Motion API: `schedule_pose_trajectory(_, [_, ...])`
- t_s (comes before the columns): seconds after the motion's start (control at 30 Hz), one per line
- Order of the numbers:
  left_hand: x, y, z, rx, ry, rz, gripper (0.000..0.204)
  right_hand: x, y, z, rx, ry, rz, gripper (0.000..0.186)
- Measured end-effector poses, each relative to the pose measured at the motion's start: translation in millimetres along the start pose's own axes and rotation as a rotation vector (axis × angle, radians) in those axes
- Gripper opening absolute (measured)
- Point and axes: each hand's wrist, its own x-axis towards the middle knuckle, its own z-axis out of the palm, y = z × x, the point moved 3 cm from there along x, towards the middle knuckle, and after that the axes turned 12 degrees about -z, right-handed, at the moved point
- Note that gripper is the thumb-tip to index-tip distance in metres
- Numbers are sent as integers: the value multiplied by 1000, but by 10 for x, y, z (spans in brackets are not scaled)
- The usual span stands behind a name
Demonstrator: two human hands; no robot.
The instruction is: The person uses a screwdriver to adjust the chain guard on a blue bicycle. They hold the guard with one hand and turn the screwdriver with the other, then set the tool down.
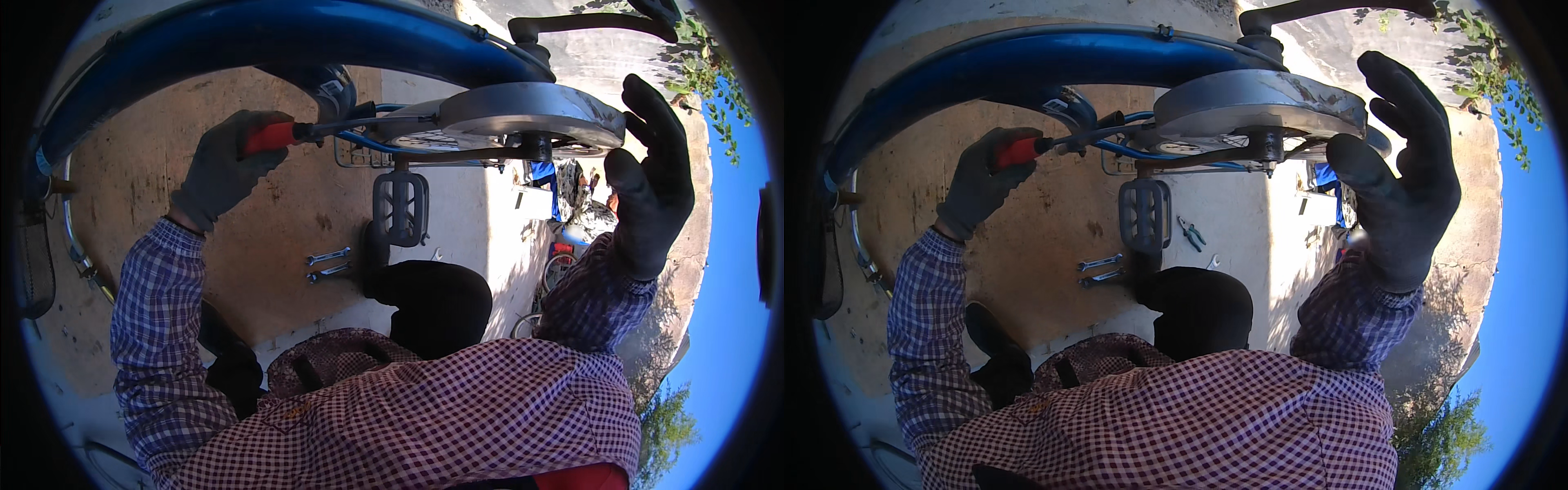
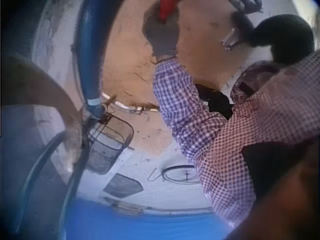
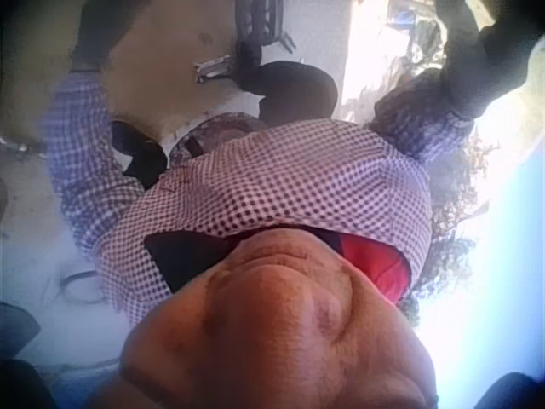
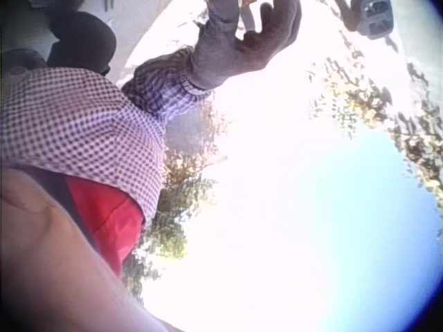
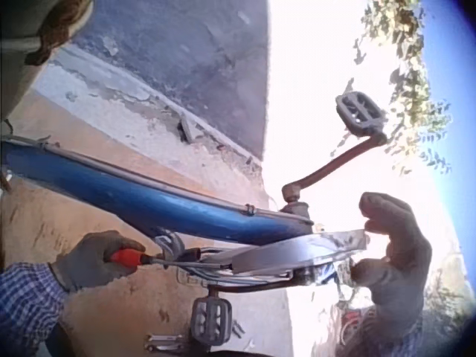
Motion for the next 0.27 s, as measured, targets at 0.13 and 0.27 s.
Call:
schedule_pose_trajectory(0.13, [6,86,-9,-29,-42,-61,36,-17,190,151,163,-118,98,57])
schedule_pose_trajectory(0.27, [-51,-152,-78,48,46,-55,42,148,118,218,88,-227,-90,53])
